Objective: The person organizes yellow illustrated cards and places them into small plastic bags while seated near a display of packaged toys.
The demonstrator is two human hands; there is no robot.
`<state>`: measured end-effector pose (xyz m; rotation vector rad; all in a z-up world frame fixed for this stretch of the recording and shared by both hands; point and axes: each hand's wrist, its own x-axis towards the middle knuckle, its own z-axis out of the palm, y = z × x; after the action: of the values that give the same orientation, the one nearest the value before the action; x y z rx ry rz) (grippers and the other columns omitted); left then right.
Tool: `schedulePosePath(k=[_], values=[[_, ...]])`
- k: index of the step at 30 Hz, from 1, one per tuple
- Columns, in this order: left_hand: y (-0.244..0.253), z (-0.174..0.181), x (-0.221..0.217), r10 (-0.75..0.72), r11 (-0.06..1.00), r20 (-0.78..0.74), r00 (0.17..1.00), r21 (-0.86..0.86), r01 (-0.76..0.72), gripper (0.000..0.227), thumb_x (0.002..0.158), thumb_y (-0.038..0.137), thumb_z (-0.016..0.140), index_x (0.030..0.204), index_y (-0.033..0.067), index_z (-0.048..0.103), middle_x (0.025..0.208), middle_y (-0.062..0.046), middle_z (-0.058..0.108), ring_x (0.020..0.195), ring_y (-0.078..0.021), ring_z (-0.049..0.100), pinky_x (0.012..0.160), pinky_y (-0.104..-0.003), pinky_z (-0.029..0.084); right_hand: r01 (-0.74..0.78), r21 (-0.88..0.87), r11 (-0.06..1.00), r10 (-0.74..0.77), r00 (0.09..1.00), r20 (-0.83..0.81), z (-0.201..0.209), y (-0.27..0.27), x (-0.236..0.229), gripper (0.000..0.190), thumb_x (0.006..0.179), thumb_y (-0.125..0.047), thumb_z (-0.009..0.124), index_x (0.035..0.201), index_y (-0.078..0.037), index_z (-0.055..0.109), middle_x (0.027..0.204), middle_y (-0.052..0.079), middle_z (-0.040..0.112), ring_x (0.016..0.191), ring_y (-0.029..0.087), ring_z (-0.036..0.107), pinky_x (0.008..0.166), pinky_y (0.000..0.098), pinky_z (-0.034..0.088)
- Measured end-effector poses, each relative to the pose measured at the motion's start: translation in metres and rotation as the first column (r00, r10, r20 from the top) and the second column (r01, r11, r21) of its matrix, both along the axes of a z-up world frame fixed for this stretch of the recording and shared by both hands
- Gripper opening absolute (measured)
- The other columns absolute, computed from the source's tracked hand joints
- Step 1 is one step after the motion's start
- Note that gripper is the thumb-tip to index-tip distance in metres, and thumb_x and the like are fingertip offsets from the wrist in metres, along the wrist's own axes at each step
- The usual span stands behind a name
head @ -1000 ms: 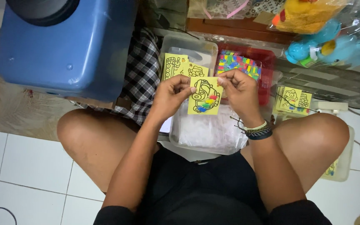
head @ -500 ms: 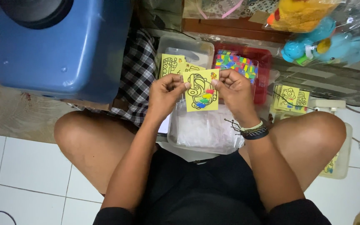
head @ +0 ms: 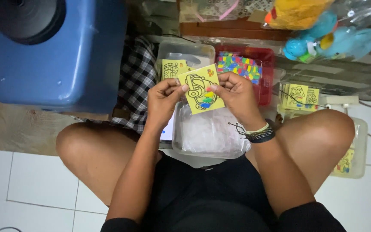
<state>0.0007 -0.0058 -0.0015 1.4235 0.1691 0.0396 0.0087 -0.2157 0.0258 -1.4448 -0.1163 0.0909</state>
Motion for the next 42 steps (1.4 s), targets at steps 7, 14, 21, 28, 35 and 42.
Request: schedulePosePath(k=[7,14,21,28,35,42], values=[[0.002,-0.01,-0.001,-0.089,0.994,0.026,0.996,0.061,0.087,0.022,0.091,0.0,0.076,0.112,-0.0026,0.069,0.093,-0.019,0.074,0.084,-0.0235,0.073,0.078,-0.042,0.065,0.11,-0.059,0.992,-0.101,0.984,0.145,-0.016,-0.015,0.009,0.02,0.093,-0.005,0.077,0.112,0.001,0.071,0.093,0.011,0.077,0.085,0.01,0.068,0.076,0.0286,0.06],[-0.007,-0.017,-0.006,-0.335,0.905,-0.093,0.937,0.243,0.348,0.037,0.098,0.007,0.07,0.13,-0.0087,0.06,0.11,-0.028,0.067,0.1,-0.0308,0.068,0.087,-0.046,0.059,0.374,-0.118,0.92,-0.307,0.873,0.378,0.035,-0.073,-0.001,0.019,0.093,-0.015,0.078,0.109,-0.009,0.072,0.09,0.007,0.077,0.09,0.014,0.072,0.08,0.0336,0.06],[-0.032,-0.008,-0.019,-0.452,0.718,-0.424,0.785,0.35,0.602,0.042,0.093,0.001,0.061,0.134,-0.009,0.056,0.12,-0.019,0.069,0.106,-0.0248,0.066,0.091,-0.032,0.05,0.685,-0.074,0.725,-0.529,0.622,0.577,0.044,-0.216,-0.053,0.024,0.103,-0.004,0.073,0.125,-0.006,0.063,0.105,0.014,0.079,0.091,0.02,0.082,0.074,0.0236,0.065],[-0.033,-0.025,-0.016,-0.431,0.683,-0.5,0.751,0.364,0.634,0.041,0.094,-0.002,0.059,0.135,-0.0057,0.056,0.119,-0.018,0.067,0.108,-0.0257,0.064,0.091,-0.034,0.048,0.868,-0.275,0.412,-0.656,0.493,0.571,-0.09,-0.385,-0.17,0.02,0.101,0.01,0.079,0.116,0.009,0.066,0.095,0.016,0.071,0.073,0.016,0.058,0.067,0.0273,0.05],[-0.034,-0.053,-0.022,-0.404,0.59,-0.567,0.718,0.439,0.678,0.043,0.092,-0.002,0.061,0.135,-0.0051,0.058,0.121,-0.02,0.07,0.108,-0.0257,0.065,0.095,-0.035,0.049,0.701,-0.694,0.165,-0.902,0.392,0.181,-0.271,-0.433,-0.232,0.018,0.095,-0.006,0.076,0.111,0.0,0.073,0.096,0.01,0.072,0.08,0.02,0.065,0.075,0.0331,0.057],[-0.04,-0.073,-0.027,-0.316,0.485,-0.678,0.664,0.486,0.727,0.046,0.091,0.004,0.066,0.136,-0.0021,0.06,0.124,-0.016,0.074,0.112,-0.0245,0.069,0.098,-0.035,0.053,0.736,-0.627,0.254,-0.929,0.367,0.055,-0.331,-0.424,-0.168,0.019,0.09,-0.012,0.076,0.103,0.001,0.071,0.087,0.008,0.072,0.074,0.021,0.065,0.073,0.0335,0.054]])
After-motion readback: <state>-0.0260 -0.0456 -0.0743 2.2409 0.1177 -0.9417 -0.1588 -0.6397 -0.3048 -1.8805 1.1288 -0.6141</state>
